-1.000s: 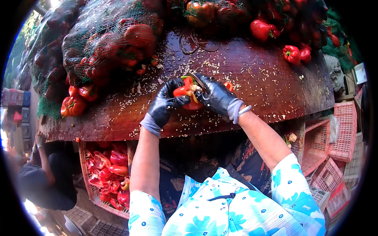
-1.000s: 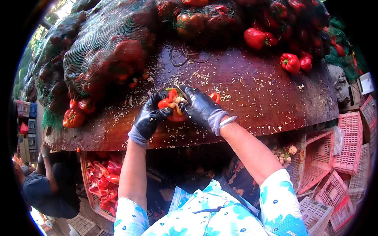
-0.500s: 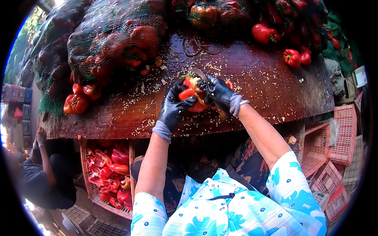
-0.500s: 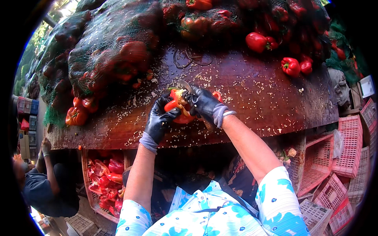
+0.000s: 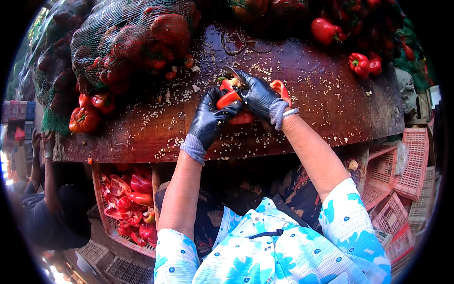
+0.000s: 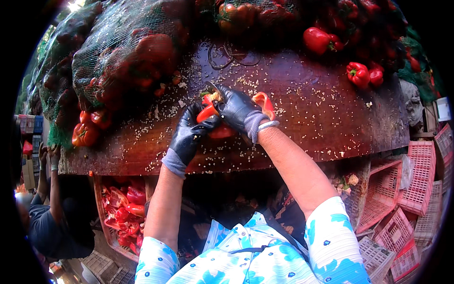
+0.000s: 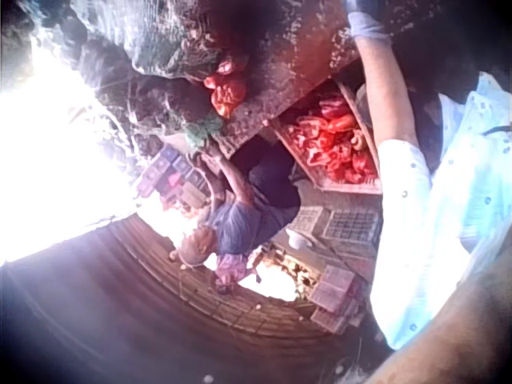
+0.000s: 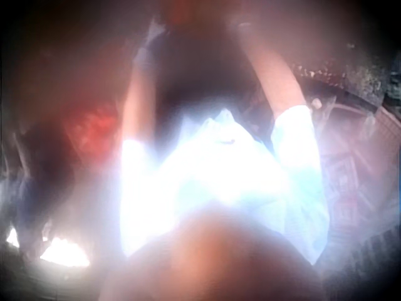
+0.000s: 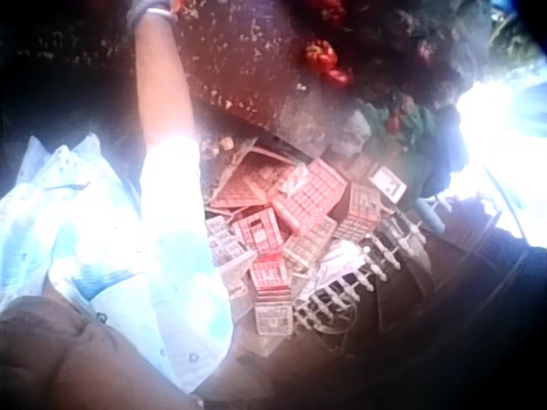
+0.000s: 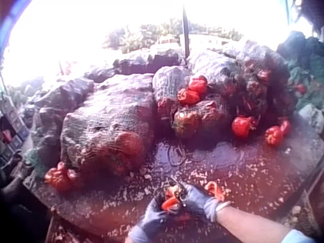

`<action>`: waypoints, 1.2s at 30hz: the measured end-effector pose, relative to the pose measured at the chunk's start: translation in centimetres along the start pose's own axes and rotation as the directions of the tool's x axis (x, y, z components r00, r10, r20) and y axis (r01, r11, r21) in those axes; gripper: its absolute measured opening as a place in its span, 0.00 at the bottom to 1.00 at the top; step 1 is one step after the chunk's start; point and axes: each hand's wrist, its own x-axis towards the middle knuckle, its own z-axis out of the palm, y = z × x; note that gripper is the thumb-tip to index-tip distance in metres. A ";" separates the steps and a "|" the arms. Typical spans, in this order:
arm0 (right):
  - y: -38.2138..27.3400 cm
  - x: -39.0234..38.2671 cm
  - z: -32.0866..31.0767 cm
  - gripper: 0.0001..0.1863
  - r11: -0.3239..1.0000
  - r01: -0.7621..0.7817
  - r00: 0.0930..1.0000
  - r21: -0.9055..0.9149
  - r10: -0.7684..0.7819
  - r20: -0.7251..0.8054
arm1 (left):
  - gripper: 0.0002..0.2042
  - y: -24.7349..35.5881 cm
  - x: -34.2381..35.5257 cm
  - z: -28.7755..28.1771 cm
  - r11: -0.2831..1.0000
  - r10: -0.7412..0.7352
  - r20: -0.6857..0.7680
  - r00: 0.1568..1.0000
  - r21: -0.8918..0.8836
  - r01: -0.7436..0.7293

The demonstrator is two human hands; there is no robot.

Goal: The person removes stems and seeds from red bell peppers using a small curved knife and places the processed pieces into a plastic crate.

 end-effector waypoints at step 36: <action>2.3 -10.0 -12.1 0.22 0.643 0.019 0.957 0.766 0.209 -0.200 | 0.13 -1.0 -1.3 0.2 0.991 0.036 -0.241 0.970 -0.115 -0.065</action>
